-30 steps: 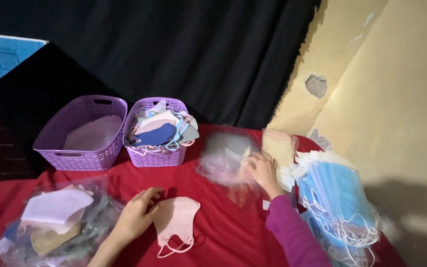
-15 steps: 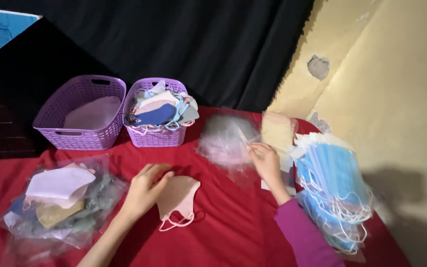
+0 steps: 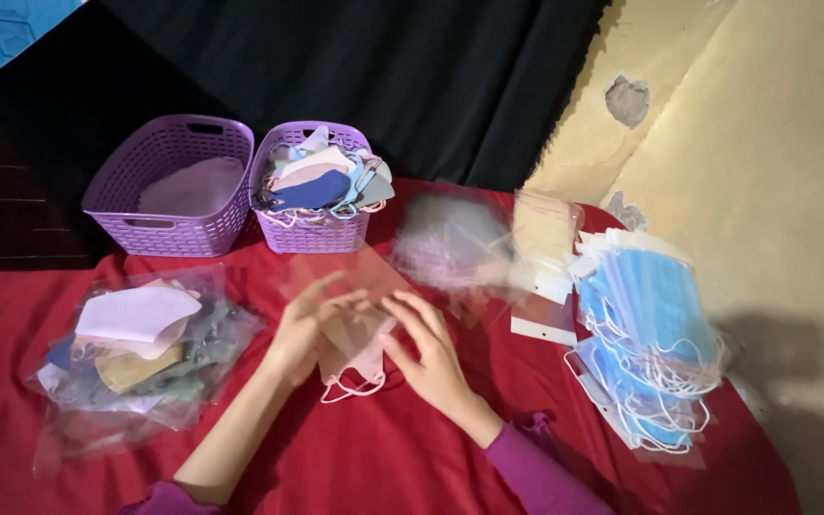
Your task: The person places individual fabric face masks into clear plastic sleeves by hand, picking each mask from a basket and sliding it into the packaging.
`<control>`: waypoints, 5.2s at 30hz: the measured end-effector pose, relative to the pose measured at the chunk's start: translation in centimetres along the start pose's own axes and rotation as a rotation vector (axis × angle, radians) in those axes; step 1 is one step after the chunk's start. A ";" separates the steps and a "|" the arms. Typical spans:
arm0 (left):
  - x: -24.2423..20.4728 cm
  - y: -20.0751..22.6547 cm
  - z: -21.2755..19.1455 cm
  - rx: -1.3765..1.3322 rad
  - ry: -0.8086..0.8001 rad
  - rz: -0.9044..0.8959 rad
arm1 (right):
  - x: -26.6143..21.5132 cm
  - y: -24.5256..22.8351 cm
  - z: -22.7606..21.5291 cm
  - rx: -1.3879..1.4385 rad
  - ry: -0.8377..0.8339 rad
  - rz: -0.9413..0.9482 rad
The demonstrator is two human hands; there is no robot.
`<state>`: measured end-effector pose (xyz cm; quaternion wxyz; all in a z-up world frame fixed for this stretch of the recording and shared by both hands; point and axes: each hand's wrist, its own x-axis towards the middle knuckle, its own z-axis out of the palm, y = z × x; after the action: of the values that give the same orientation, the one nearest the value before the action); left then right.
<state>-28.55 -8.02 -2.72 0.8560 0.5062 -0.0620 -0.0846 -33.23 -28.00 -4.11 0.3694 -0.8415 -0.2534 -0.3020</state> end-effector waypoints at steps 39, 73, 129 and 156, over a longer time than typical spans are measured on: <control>2.4 3.4 -4.9 -0.203 0.219 0.085 | 0.9 1.0 -0.4 0.257 -0.383 0.104; 1.8 3.4 -4.4 -0.182 0.143 0.038 | -2.8 -4.9 0.9 0.203 -0.449 -0.015; -1.0 -0.6 1.5 -0.059 -0.128 -0.017 | -1.0 -0.4 -2.3 0.711 0.246 0.912; -1.4 -1.0 2.2 -0.167 -0.031 -0.151 | -0.5 -2.5 -3.1 0.789 0.246 0.895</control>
<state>-30.47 -10.11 -2.56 0.8854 0.4349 -0.0295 -0.1614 -36.16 -28.98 -1.62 0.7711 -0.6248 0.0767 -0.0958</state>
